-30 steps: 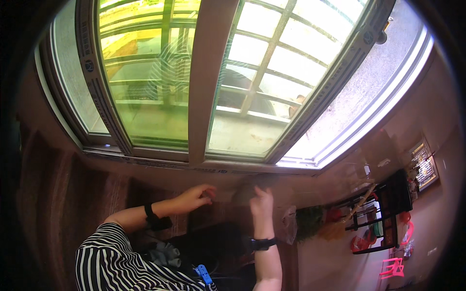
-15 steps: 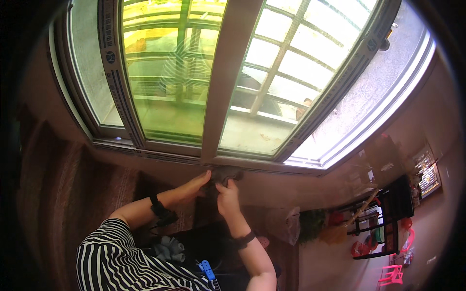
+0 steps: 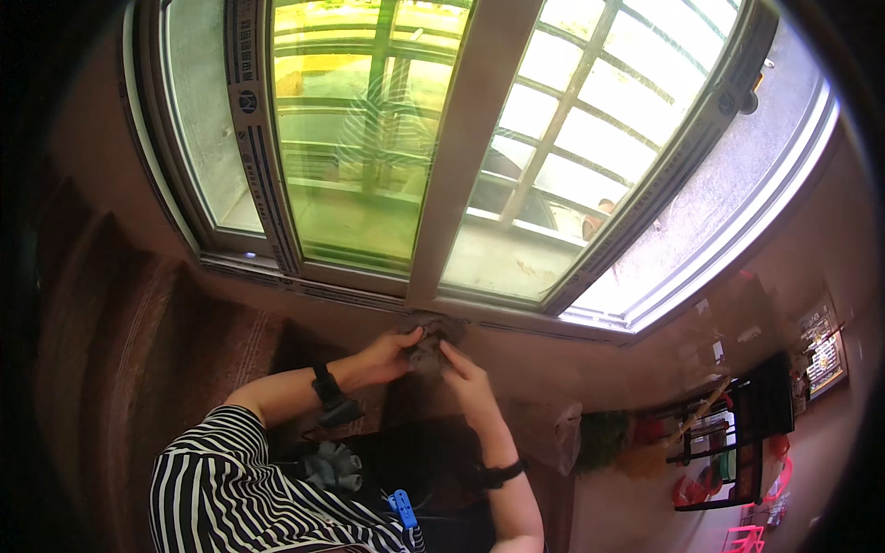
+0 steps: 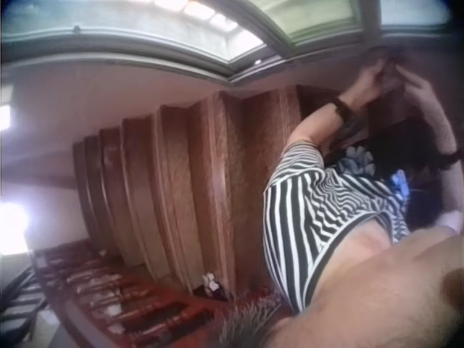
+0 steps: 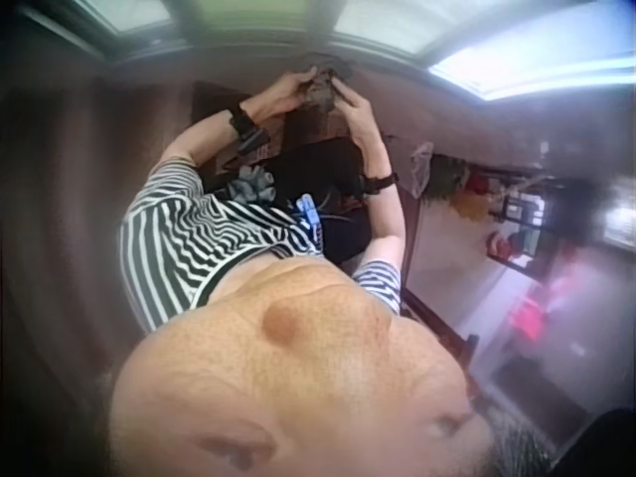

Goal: Clean the window panes and the frame using a cloth.

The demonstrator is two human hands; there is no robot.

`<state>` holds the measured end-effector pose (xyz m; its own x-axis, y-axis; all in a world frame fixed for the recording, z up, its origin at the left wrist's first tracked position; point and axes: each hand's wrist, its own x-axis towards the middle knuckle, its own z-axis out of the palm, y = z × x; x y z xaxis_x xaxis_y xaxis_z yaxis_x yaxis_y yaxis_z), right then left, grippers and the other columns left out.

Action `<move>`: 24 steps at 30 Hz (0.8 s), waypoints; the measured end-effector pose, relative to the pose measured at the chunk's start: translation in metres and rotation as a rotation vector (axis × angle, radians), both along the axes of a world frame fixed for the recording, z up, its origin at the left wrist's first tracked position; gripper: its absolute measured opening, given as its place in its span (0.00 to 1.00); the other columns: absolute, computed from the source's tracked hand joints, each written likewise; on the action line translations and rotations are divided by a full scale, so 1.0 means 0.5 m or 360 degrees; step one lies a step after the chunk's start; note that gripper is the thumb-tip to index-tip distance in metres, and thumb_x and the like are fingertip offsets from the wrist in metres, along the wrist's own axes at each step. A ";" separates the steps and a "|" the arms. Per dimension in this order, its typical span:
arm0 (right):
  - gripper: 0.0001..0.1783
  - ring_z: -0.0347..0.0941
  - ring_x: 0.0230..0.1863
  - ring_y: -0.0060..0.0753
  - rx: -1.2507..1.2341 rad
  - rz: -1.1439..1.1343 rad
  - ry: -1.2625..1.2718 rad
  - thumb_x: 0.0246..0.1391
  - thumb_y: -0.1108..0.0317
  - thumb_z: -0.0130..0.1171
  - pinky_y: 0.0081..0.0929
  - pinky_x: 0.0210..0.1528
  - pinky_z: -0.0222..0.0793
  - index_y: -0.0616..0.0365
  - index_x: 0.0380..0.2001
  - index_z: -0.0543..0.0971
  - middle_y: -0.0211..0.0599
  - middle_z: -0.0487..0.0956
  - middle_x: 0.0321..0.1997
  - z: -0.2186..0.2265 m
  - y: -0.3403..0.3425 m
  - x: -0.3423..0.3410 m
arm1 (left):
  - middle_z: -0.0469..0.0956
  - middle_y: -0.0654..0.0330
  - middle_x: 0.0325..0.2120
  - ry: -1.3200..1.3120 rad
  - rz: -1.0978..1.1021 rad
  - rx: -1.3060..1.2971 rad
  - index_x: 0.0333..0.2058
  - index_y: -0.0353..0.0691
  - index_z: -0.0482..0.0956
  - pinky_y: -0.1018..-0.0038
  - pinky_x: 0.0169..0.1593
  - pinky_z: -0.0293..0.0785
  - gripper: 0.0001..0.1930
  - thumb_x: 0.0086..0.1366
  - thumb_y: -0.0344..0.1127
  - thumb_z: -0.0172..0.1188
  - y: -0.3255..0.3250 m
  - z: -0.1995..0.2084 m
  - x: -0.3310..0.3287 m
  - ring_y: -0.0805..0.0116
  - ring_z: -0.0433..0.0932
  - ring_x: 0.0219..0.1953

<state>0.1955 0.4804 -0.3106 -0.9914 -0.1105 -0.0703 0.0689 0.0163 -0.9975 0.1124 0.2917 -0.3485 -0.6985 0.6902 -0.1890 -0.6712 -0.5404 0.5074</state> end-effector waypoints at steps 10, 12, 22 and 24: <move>0.17 0.79 0.37 0.27 0.0464 -0.0954 -0.0615 0.61 0.76 0.48 0.20 0.39 0.75 0.66 0.52 0.76 0.42 0.79 0.49 -0.173 0.318 0.258 | 0.76 0.55 0.49 -0.0418 0.0278 -0.0030 0.52 0.38 0.70 0.61 0.57 0.72 0.14 0.70 0.34 0.52 -0.044 -0.031 -0.017 0.59 0.75 0.52; 0.17 0.79 0.36 0.26 0.0557 -0.1077 -0.0710 0.60 0.77 0.48 0.19 0.37 0.74 0.66 0.51 0.76 0.41 0.80 0.47 -0.216 0.370 0.315 | 0.75 0.54 0.49 -0.0502 0.0565 -0.0227 0.51 0.37 0.70 0.58 0.59 0.71 0.13 0.70 0.33 0.52 -0.063 0.011 -0.003 0.57 0.75 0.53; 0.19 0.79 0.34 0.31 0.0845 -0.0727 -0.1001 0.54 0.80 0.49 0.28 0.36 0.75 0.70 0.49 0.78 0.45 0.81 0.43 -0.354 0.386 0.417 | 0.77 0.56 0.49 -0.0305 0.0639 0.0011 0.50 0.37 0.72 0.63 0.55 0.74 0.13 0.70 0.34 0.52 -0.256 -0.015 -0.001 0.59 0.76 0.51; 0.18 0.79 0.33 0.31 0.0768 -0.0698 -0.0999 0.54 0.79 0.49 0.28 0.36 0.75 0.70 0.49 0.78 0.45 0.81 0.42 -0.363 0.381 0.419 | 0.78 0.57 0.46 -0.0243 0.0721 -0.0012 0.49 0.39 0.73 0.63 0.49 0.76 0.12 0.70 0.35 0.53 -0.297 -0.024 -0.007 0.61 0.78 0.48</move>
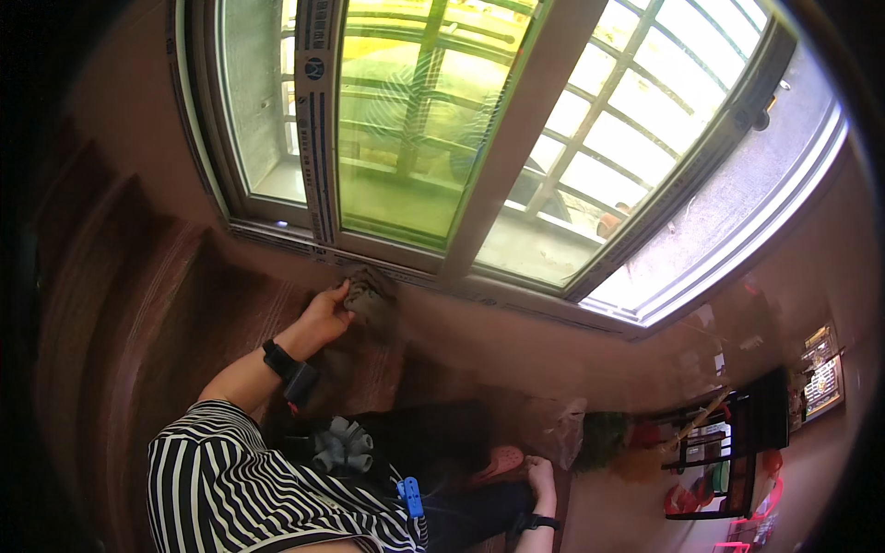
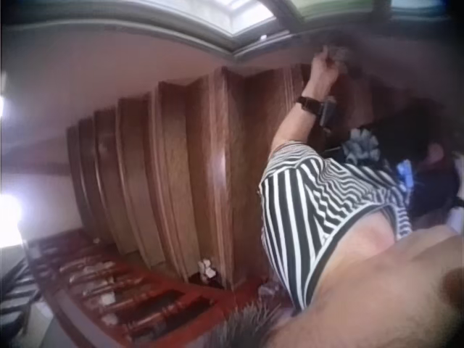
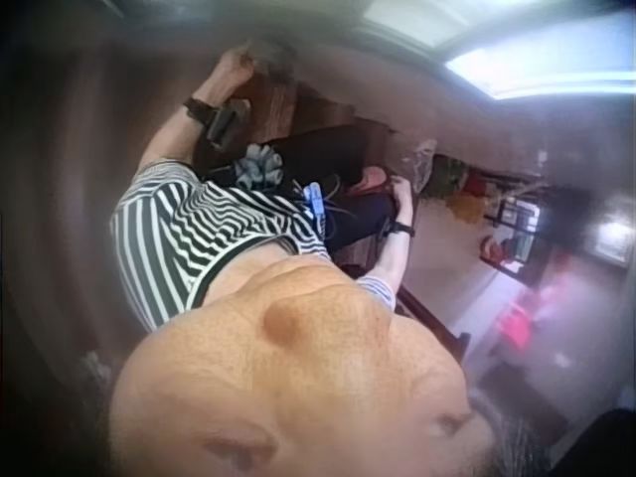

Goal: Clean the window panes and the frame using a cloth.

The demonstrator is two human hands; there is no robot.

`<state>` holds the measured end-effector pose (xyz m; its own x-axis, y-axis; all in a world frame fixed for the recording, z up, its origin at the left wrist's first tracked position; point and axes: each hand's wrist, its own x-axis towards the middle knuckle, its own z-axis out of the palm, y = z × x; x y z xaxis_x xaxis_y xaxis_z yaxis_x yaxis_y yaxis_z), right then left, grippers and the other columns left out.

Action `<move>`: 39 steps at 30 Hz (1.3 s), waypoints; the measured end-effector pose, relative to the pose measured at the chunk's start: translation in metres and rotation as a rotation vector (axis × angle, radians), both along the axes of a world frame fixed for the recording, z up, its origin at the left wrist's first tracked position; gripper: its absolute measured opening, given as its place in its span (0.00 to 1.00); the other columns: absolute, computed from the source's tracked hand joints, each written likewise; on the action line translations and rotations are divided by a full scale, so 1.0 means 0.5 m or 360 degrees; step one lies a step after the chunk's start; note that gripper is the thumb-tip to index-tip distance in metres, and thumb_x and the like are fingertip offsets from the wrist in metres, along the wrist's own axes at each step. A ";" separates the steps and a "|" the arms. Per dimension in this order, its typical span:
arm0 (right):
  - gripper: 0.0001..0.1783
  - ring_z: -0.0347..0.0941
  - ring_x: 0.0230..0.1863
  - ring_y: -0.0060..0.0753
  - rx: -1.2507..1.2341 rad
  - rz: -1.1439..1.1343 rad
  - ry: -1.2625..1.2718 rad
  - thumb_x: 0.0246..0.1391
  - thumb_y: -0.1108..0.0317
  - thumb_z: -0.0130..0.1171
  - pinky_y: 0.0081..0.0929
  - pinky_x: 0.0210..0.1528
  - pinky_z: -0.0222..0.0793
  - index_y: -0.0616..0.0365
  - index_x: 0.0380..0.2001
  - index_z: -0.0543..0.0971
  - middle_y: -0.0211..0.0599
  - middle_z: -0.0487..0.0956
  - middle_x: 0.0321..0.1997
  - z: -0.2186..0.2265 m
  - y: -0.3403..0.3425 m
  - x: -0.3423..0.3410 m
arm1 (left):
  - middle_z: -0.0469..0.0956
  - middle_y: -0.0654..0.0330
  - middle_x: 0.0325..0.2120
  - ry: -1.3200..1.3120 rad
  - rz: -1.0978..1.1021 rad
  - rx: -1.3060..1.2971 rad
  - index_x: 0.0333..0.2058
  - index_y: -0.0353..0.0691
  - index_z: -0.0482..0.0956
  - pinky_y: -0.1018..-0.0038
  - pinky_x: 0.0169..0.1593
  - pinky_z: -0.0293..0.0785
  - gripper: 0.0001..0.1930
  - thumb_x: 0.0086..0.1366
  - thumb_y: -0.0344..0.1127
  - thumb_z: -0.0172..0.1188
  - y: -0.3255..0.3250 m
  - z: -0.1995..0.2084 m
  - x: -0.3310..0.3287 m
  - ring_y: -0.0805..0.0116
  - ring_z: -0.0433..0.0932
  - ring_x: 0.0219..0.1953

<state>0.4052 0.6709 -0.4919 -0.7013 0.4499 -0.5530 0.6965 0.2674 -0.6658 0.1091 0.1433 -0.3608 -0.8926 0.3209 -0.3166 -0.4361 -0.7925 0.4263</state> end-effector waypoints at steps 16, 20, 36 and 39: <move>0.16 0.80 0.31 0.38 -0.0183 -0.0226 0.0129 0.59 0.77 0.47 0.29 0.33 0.77 0.69 0.49 0.74 0.48 0.79 0.42 0.000 0.003 -0.001 | 0.77 0.57 0.46 0.0406 0.0577 -0.0643 0.50 0.38 0.73 0.69 0.50 0.75 0.12 0.70 0.32 0.52 -0.176 -0.041 -0.021 0.64 0.76 0.48; 0.17 0.80 0.31 0.36 -0.0110 -0.0164 0.0085 0.60 0.76 0.46 0.28 0.32 0.77 0.69 0.51 0.73 0.47 0.79 0.42 -0.004 0.015 -0.013 | 0.78 0.58 0.42 0.0058 0.0797 -0.0069 0.46 0.38 0.74 0.67 0.44 0.77 0.09 0.69 0.32 0.54 -0.249 0.016 -0.020 0.63 0.78 0.42; 0.15 0.80 0.29 0.33 -0.0101 -0.0177 0.0025 0.64 0.70 0.48 0.27 0.29 0.76 0.66 0.50 0.74 0.42 0.79 0.40 -0.023 0.016 -0.031 | 0.69 0.60 0.51 0.0101 0.1746 -0.0994 0.57 0.45 0.57 0.62 0.43 0.76 0.27 0.64 0.32 0.61 -0.382 0.030 -0.061 0.62 0.74 0.46; 0.15 0.80 0.29 0.33 -0.0120 -0.0222 0.0076 0.64 0.71 0.48 0.27 0.29 0.76 0.66 0.50 0.74 0.41 0.79 0.41 -0.044 0.039 -0.016 | 0.67 0.58 0.52 -0.0058 0.1539 -0.1220 0.59 0.45 0.51 0.62 0.39 0.75 0.33 0.62 0.32 0.63 -0.302 0.003 -0.064 0.61 0.72 0.46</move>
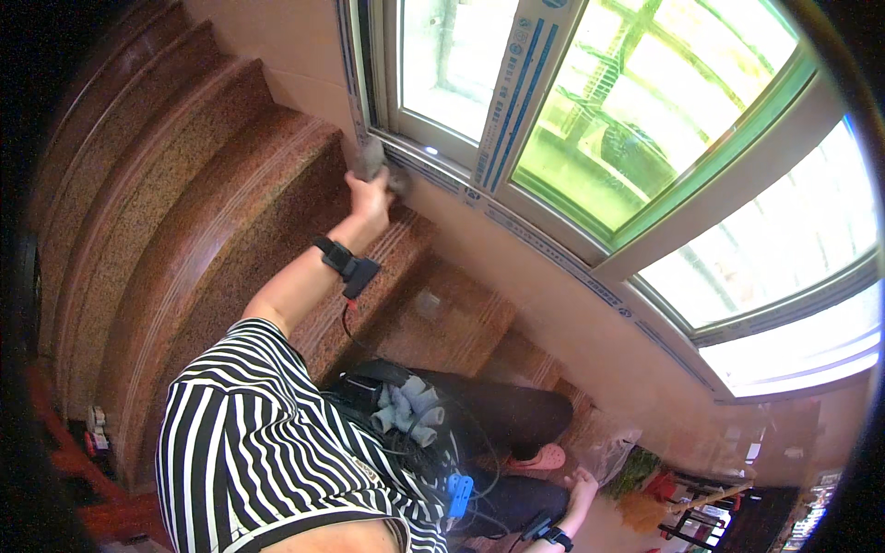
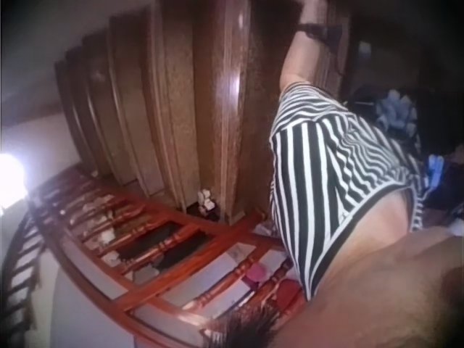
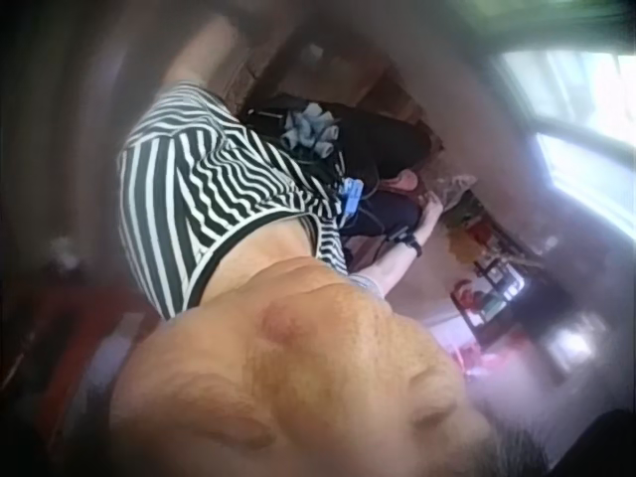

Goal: Clean the window panes and the frame using a cloth.

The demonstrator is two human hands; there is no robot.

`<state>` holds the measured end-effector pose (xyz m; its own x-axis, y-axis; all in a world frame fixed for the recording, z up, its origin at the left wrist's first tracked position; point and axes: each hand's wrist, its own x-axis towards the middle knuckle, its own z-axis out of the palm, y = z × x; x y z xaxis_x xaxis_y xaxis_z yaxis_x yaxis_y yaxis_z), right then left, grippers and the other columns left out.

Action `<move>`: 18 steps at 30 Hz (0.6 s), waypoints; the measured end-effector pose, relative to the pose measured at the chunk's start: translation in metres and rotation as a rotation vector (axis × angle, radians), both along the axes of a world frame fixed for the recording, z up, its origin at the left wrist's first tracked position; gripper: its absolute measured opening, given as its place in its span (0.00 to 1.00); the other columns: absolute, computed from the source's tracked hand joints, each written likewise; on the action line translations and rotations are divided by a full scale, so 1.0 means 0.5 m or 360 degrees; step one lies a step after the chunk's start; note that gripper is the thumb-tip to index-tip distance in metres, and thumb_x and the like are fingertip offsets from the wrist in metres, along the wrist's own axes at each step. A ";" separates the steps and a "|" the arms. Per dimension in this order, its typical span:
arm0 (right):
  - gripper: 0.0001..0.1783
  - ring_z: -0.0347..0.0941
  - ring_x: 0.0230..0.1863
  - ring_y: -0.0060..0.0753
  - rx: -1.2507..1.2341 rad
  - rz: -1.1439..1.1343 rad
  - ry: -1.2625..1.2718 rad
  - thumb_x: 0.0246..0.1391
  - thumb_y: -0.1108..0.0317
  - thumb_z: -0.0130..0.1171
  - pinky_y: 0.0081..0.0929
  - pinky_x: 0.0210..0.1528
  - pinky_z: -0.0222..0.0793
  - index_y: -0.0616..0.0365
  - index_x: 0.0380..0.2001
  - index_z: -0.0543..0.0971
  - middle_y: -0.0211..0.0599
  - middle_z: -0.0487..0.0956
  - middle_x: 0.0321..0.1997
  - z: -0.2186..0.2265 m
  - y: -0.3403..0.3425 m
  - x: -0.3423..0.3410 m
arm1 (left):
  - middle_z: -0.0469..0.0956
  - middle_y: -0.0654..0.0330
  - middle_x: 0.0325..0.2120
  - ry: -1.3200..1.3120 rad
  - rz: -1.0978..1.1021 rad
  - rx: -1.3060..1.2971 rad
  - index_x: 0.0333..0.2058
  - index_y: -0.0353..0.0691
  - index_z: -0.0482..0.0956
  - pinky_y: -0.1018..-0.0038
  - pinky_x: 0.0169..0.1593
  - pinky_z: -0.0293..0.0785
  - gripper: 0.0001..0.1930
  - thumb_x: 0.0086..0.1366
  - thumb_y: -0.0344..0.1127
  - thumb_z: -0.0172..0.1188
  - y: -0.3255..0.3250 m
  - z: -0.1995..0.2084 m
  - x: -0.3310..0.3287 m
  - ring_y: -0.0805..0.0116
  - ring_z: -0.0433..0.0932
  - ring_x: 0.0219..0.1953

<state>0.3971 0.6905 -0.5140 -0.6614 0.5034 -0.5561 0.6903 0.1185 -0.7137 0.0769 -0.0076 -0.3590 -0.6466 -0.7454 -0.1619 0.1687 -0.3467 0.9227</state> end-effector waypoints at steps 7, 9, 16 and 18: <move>0.15 0.78 0.27 0.31 0.0060 0.0047 -0.0033 0.64 0.72 0.48 0.24 0.28 0.74 0.69 0.50 0.75 0.41 0.78 0.39 0.016 -0.017 -0.012 | 0.70 0.55 0.48 -0.0104 -0.0277 0.0227 0.56 0.41 0.57 0.66 0.40 0.77 0.25 0.64 0.29 0.58 0.202 -0.006 0.026 0.61 0.76 0.43; 0.15 0.78 0.26 0.31 0.0026 0.0053 0.0043 0.64 0.72 0.48 0.24 0.27 0.74 0.69 0.50 0.75 0.40 0.78 0.38 0.017 -0.018 -0.016 | 0.73 0.55 0.45 -0.0015 -0.0454 0.0314 0.53 0.39 0.62 0.65 0.42 0.78 0.19 0.65 0.28 0.56 0.160 0.014 0.045 0.61 0.77 0.42; 0.15 0.78 0.26 0.30 0.0069 -0.0074 0.0101 0.63 0.73 0.48 0.22 0.26 0.74 0.71 0.49 0.75 0.43 0.78 0.38 0.018 -0.004 0.017 | 0.71 0.53 0.52 0.0322 0.0207 -0.0282 0.55 0.34 0.63 0.65 0.56 0.69 0.23 0.64 0.29 0.58 0.012 0.110 0.002 0.63 0.72 0.52; 0.16 0.78 0.27 0.31 0.0087 -0.0071 0.0082 0.62 0.75 0.48 0.22 0.26 0.74 0.72 0.49 0.75 0.47 0.79 0.40 0.018 -0.011 0.025 | 0.64 0.46 0.58 0.0428 0.0406 -0.0654 0.60 0.28 0.54 0.62 0.64 0.58 0.31 0.64 0.33 0.58 -0.044 0.172 0.006 0.55 0.66 0.58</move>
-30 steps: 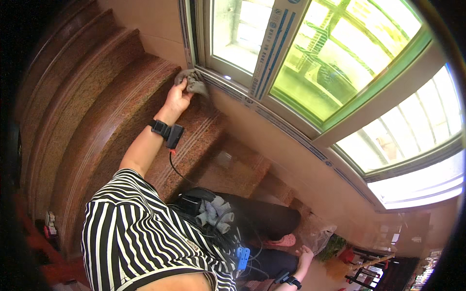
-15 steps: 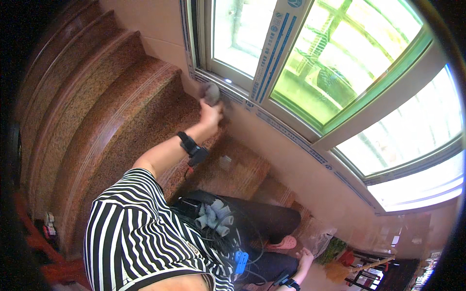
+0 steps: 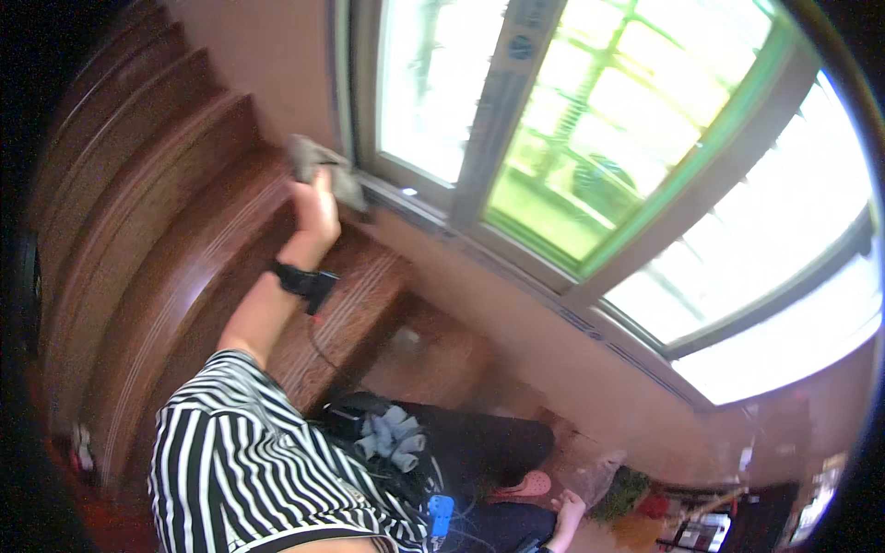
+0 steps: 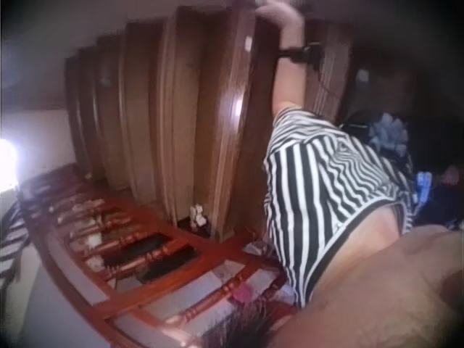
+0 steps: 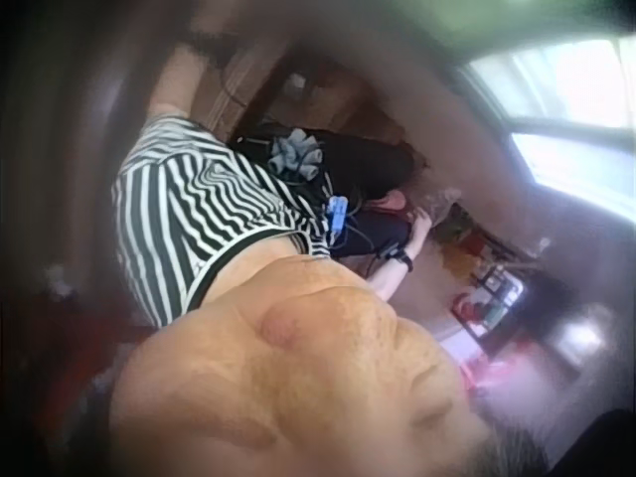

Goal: Clean the window panes and the frame using a cloth.

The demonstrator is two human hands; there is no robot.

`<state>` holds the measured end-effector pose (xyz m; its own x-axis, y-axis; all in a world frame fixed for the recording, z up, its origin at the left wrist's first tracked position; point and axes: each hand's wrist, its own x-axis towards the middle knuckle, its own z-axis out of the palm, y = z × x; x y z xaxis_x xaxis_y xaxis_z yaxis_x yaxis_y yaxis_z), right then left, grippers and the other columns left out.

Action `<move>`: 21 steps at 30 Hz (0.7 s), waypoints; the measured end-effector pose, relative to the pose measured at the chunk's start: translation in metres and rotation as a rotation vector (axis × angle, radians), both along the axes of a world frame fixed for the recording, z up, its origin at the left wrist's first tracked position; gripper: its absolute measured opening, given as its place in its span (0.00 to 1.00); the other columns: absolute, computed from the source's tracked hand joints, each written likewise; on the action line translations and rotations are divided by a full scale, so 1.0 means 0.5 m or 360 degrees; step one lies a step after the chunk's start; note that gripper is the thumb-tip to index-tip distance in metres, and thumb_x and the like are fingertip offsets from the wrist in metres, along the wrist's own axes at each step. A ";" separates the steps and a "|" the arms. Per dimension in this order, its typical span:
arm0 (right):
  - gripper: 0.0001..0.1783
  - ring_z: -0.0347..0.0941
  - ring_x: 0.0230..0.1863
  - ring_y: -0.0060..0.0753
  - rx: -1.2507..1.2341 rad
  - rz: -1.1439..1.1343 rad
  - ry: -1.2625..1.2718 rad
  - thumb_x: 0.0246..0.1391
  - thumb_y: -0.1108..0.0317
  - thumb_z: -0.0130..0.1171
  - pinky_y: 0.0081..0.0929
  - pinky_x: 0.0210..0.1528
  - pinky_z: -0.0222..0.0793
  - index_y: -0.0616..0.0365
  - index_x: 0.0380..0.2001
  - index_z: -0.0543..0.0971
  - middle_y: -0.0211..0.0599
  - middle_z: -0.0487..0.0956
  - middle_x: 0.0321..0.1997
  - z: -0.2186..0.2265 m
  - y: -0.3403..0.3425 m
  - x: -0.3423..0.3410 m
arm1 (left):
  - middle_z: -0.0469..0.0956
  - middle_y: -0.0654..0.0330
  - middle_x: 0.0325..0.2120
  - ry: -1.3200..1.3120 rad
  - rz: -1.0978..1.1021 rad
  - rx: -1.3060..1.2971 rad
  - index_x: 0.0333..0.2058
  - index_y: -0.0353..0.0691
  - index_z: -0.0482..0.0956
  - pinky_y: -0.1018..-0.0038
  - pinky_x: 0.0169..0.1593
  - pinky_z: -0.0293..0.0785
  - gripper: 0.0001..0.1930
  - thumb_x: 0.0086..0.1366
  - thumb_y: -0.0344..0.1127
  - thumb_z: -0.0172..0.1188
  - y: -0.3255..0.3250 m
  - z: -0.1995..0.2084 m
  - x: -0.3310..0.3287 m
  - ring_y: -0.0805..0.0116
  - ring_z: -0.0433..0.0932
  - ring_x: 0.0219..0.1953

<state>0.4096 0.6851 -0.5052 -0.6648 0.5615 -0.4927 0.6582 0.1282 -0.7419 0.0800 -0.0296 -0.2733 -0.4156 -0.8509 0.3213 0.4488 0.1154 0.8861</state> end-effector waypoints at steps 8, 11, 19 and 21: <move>0.15 0.80 0.27 0.34 0.0066 0.0098 0.0072 0.62 0.73 0.48 0.23 0.25 0.74 0.69 0.49 0.76 0.45 0.81 0.39 0.023 -0.053 -0.036 | 0.73 0.46 0.53 -0.0687 0.0235 -0.0583 0.56 0.31 0.66 0.64 0.58 0.64 0.22 0.64 0.29 0.56 -0.221 -0.052 -0.055 0.51 0.70 0.57; 0.14 0.80 0.26 0.34 0.0092 0.0040 0.0065 0.63 0.72 0.49 0.23 0.25 0.74 0.68 0.48 0.76 0.44 0.81 0.38 0.021 -0.048 -0.020 | 0.74 0.39 0.50 -0.0885 0.0344 -0.0795 0.56 0.31 0.66 0.58 0.55 0.66 0.22 0.65 0.32 0.56 -0.168 -0.091 -0.062 0.40 0.70 0.54; 0.14 0.80 0.26 0.34 0.0033 -0.0004 0.0076 0.62 0.74 0.49 0.24 0.25 0.74 0.68 0.47 0.76 0.45 0.81 0.39 0.023 -0.050 -0.027 | 0.74 0.38 0.49 -0.0697 0.0299 -0.0704 0.55 0.31 0.66 0.59 0.54 0.66 0.22 0.65 0.33 0.56 -0.130 -0.135 -0.044 0.40 0.71 0.54; 0.14 0.80 0.26 0.34 0.0015 -0.0018 0.0072 0.62 0.73 0.50 0.24 0.25 0.73 0.68 0.48 0.76 0.46 0.81 0.40 0.025 -0.051 -0.027 | 0.76 0.42 0.47 -0.0674 0.0318 -0.0595 0.55 0.32 0.66 0.63 0.52 0.69 0.21 0.66 0.32 0.56 -0.118 -0.135 -0.037 0.47 0.75 0.52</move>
<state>0.3958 0.6597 -0.4927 -0.6798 0.5736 -0.4570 0.6256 0.1282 -0.7696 0.0617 -0.0886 -0.3406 -0.4162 -0.7870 0.4555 0.0031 0.4997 0.8662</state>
